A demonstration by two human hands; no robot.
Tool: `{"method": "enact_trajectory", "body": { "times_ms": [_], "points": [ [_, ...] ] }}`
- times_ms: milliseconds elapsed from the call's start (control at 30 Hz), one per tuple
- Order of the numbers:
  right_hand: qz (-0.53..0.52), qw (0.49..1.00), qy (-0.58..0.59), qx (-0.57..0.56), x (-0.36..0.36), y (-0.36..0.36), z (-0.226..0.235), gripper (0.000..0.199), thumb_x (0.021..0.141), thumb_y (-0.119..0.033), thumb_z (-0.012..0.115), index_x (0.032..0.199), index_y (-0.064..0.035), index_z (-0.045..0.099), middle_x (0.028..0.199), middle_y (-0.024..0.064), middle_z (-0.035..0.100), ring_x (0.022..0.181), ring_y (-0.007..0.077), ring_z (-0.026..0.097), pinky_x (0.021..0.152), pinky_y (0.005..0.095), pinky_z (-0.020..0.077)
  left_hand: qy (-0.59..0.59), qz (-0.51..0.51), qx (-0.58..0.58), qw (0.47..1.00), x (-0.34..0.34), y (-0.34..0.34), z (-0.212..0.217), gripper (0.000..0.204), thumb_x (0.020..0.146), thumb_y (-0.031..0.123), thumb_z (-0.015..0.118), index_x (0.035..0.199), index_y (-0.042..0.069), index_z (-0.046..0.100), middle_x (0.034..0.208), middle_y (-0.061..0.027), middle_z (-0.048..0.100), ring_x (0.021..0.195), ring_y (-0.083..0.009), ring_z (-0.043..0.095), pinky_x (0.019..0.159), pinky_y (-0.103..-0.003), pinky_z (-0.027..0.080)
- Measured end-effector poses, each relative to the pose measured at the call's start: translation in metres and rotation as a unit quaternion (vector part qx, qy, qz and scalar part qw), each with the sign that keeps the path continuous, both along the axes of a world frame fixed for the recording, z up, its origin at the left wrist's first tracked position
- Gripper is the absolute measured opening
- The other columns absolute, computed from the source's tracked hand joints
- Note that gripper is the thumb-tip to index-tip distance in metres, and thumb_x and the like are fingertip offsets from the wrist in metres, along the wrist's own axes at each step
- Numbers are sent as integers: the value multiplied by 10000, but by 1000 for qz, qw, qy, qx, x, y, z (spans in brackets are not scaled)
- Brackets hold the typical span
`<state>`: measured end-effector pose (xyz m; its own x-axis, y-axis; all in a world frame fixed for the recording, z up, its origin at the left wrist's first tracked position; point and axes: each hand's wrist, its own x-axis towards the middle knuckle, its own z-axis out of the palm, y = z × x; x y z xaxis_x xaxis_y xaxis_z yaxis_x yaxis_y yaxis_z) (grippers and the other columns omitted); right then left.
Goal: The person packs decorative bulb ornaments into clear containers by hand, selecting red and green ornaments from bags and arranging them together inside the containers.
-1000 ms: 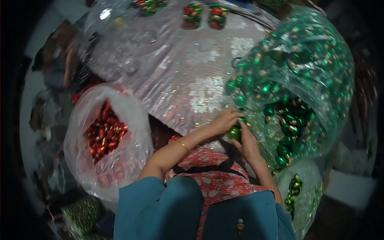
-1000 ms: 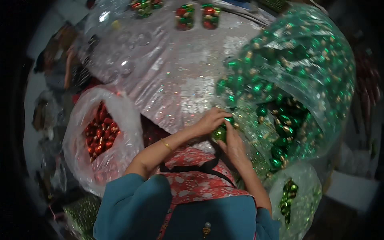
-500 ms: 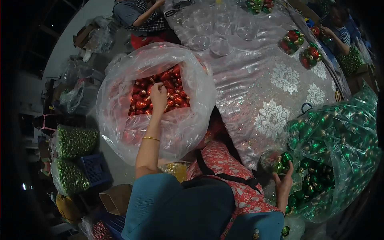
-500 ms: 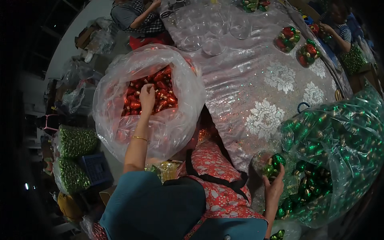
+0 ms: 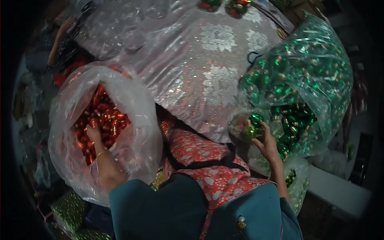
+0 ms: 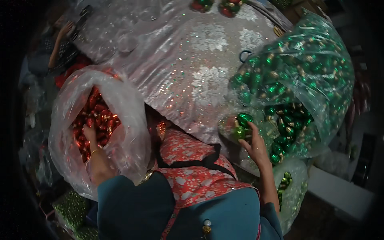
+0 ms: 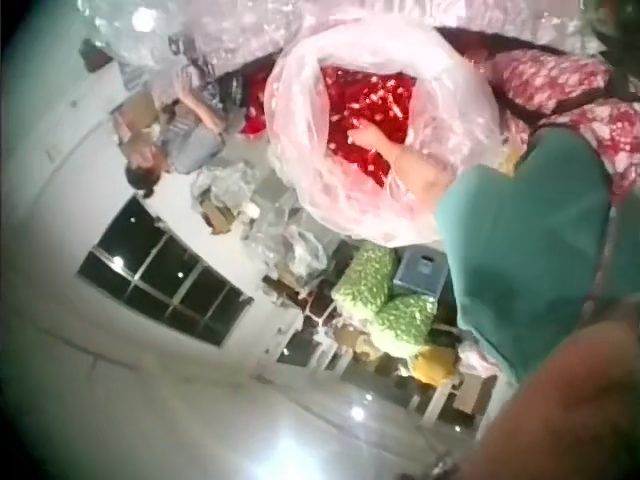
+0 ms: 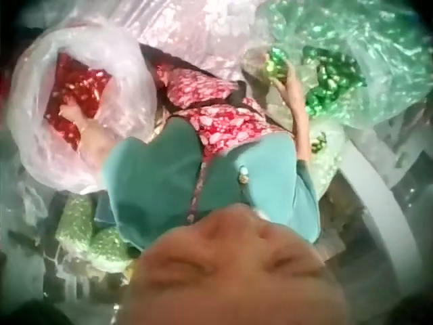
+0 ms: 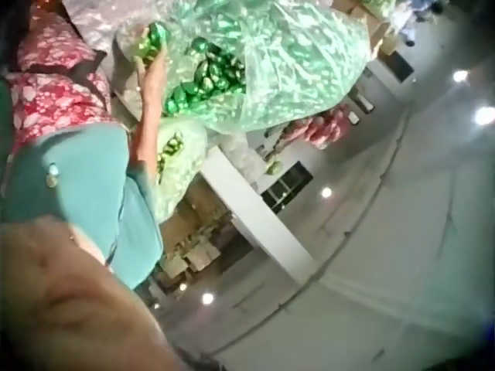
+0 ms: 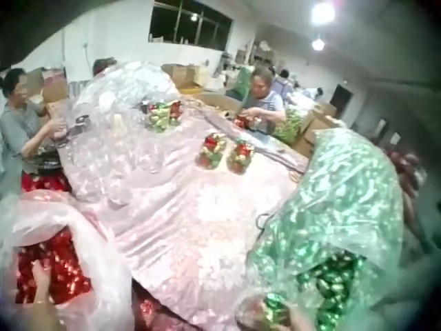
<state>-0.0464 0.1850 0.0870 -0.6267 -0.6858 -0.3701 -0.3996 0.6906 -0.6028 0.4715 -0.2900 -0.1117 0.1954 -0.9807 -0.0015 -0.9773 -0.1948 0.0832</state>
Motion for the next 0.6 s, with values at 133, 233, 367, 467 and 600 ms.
{"method": "enact_trajectory", "body": {
  "times_ms": [133, 233, 367, 467, 600],
  "points": [
    [22, 997, 74, 8, -1, 0, -1, 696, 778, -53, 692, 1356, -87, 307, 991, 158, 643, 886, 255, 653, 723, 360, 510, 94, -39, -53, 993, 12, 12, 17, 589, 800, 410, 660, 1131, -59, 529, 918, -208, 631, 853, -329, 626, 742, -394, 500],
    [74, 984, 163, -14, -4, 5, -1, 630, 789, -36, 672, 1331, -75, 352, 975, 150, 644, 859, 247, 653, 718, 338, 509, 301, 30, -126, 945, -75, 76, 104, 505, 836, 353, 648, 1131, -40, 530, 851, -103, 607, 754, -196, 592, 691, -290, 486],
    [-69, 983, 60, -160, -22, 24, 17, 515, 840, -100, 638, 1296, -52, 404, 1019, 125, 633, 868, 220, 638, 752, 324, 498, 520, -93, -119, 841, -184, 172, 178, 419, 887, 237, 607, 1214, 7, 482, 935, -74, 571, 799, -136, 561, 719, -261, 472],
    [-126, 953, -105, -254, -24, 28, 22, 456, 873, -153, 608, 1276, -38, 429, 1061, 100, 610, 909, 193, 613, 796, 315, 481, 571, -255, 11, 780, -285, 236, 192, 373, 870, 124, 608, 1198, 13, 472, 1039, -81, 571, 889, -135, 563, 755, -273, 473],
    [-113, 902, -235, -345, -15, 12, 26, 415, 905, -207, 572, 1256, -22, 449, 1109, 75, 575, 966, 165, 574, 853, 310, 455, 529, -541, 187, 627, -397, 322, 206, 450, 808, 111, 657, 1200, -12, 475, 1045, -152, 590, 937, -256, 601, 829, -329, 476]
  ]
}}
